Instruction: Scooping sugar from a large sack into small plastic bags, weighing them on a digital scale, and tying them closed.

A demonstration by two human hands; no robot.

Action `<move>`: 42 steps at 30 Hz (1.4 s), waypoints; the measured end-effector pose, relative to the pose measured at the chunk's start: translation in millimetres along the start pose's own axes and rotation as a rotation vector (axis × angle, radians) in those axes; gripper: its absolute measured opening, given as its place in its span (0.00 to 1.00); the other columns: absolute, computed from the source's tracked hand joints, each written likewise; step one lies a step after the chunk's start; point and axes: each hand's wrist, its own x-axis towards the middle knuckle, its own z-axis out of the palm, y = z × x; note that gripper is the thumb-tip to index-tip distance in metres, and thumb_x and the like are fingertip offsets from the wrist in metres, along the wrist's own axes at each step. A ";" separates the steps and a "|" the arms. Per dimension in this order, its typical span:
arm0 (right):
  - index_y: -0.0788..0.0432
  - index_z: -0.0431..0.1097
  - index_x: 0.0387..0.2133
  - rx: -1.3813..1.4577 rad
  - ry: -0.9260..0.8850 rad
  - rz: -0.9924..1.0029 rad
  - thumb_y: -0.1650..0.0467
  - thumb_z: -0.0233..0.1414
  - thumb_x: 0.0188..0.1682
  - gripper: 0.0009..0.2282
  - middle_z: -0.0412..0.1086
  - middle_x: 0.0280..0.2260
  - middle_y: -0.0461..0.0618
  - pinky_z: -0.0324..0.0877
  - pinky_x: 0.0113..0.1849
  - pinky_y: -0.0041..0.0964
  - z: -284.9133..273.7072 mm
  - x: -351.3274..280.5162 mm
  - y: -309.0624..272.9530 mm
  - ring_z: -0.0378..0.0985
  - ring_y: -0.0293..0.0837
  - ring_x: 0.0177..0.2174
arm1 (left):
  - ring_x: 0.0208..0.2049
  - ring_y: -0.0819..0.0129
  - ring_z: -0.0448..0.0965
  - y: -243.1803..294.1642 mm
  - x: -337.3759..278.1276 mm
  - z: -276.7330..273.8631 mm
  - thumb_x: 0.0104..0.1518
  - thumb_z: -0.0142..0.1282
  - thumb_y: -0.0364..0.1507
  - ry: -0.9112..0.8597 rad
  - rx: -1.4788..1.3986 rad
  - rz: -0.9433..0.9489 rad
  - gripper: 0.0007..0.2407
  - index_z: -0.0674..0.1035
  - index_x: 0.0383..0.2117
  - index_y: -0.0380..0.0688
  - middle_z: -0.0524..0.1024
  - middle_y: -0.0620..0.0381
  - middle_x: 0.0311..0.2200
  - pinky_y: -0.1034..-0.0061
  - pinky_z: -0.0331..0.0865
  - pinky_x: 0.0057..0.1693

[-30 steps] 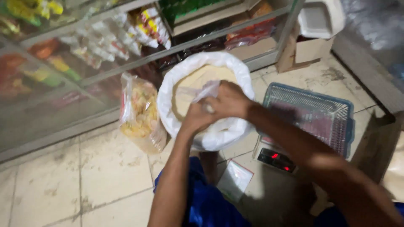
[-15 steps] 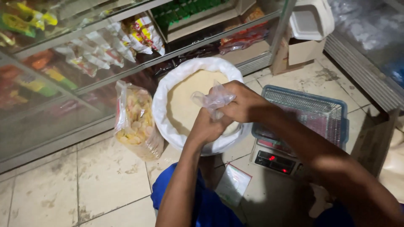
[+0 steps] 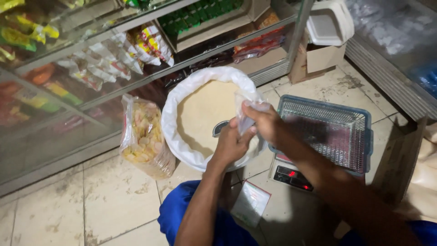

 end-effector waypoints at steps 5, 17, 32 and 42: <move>0.64 0.76 0.34 0.108 -0.082 -0.042 0.62 0.55 0.56 0.15 0.74 0.25 0.52 0.76 0.26 0.29 17.9 -30.3 -40.5 0.77 0.39 0.27 | 0.33 0.39 0.80 -2.7 3.5 -6.5 0.61 0.59 0.30 0.057 0.123 0.171 0.08 0.81 0.32 0.34 0.78 0.39 0.27 0.56 0.74 0.44; 0.62 0.70 0.23 0.212 -0.061 -0.044 0.63 0.49 0.59 0.17 0.69 0.16 0.54 0.69 0.24 0.29 5.0 2.5 13.7 0.73 0.43 0.19 | 0.42 0.41 0.77 -34.6 -11.2 14.2 0.59 0.62 0.38 0.088 0.088 0.255 0.12 0.81 0.33 0.40 0.78 0.45 0.37 0.51 0.67 0.54; 0.45 0.74 0.54 -1.232 -0.013 -1.368 0.67 0.57 0.46 0.20 0.72 0.54 0.53 0.58 0.60 0.63 -23.3 -25.7 -58.2 0.64 0.61 0.61 | 0.49 0.41 0.72 -62.1 -11.0 29.0 0.71 0.34 0.40 0.005 0.489 0.420 0.17 0.77 0.43 0.43 0.72 0.46 0.41 0.47 0.64 0.56; 0.47 0.70 0.22 -1.502 -0.058 -1.529 0.65 0.56 0.41 0.03 0.61 0.20 0.41 0.65 0.29 0.45 -58.2 14.7 20.5 0.67 0.41 0.20 | 0.58 0.47 0.67 -57.3 -7.9 31.9 0.71 0.30 0.43 -0.161 0.619 0.221 0.20 0.76 0.46 0.45 0.69 0.52 0.45 0.40 0.58 0.63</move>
